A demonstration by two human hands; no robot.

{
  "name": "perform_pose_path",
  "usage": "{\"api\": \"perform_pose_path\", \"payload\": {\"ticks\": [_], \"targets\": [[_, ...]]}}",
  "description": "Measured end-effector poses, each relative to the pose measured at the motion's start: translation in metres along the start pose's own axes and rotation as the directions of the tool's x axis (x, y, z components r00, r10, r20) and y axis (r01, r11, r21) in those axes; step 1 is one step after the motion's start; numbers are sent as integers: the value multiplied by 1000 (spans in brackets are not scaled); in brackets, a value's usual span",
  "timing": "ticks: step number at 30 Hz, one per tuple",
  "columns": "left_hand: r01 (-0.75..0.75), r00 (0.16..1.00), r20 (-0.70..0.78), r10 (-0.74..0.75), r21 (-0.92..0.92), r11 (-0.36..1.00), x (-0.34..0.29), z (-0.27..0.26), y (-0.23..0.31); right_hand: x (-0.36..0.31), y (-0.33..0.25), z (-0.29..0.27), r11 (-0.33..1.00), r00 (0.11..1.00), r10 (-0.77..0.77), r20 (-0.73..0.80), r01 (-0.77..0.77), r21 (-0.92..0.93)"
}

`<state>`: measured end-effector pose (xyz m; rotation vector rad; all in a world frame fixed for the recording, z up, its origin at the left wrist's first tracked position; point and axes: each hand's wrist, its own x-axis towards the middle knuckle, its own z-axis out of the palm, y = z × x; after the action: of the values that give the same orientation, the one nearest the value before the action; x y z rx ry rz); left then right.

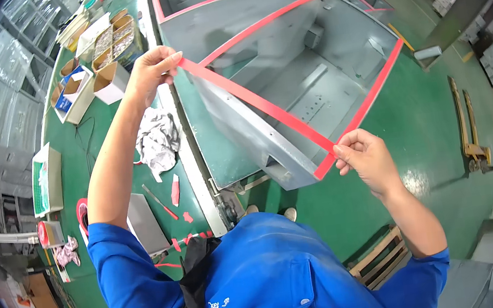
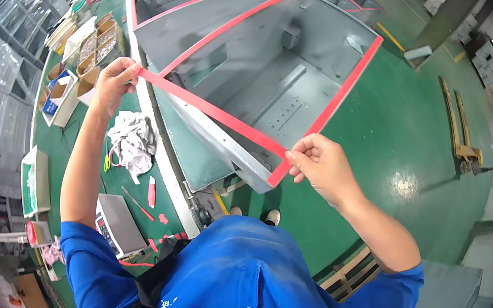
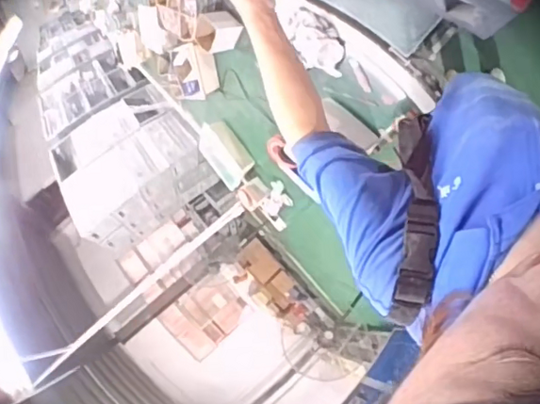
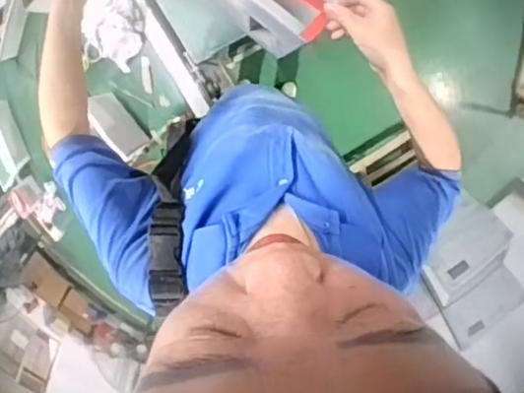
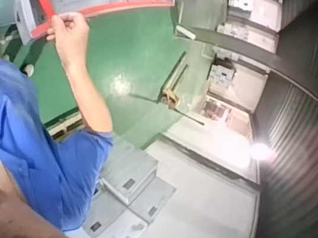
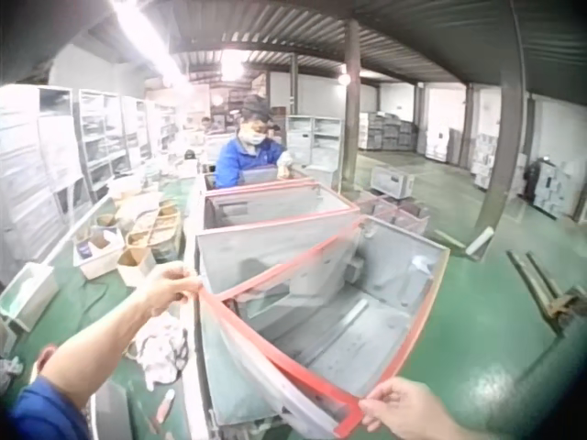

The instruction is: Applying red protective tape to the edges of metal cabinets and smoothing it down.

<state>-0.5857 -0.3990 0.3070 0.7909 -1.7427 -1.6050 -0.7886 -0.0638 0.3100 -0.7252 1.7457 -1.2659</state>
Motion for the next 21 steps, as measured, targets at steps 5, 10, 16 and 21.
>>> {"api": "perform_pose_path", "payload": {"ticks": [5,10,16,21], "targets": [[73,997,-31,-72,25,997,14,3,-8,1,-3,5,995,997,78,7,-77,-60],[95,995,34,-98,76,993,23,3,-18,-3,-7,8,982,981,183,64,-180,-57],[63,997,29,-68,166,984,29,10,-20,-5,-9,15,957,967,246,62,-232,-174],[76,995,60,-86,154,985,32,9,-28,-4,-8,14,937,964,252,79,-223,-268]]}}
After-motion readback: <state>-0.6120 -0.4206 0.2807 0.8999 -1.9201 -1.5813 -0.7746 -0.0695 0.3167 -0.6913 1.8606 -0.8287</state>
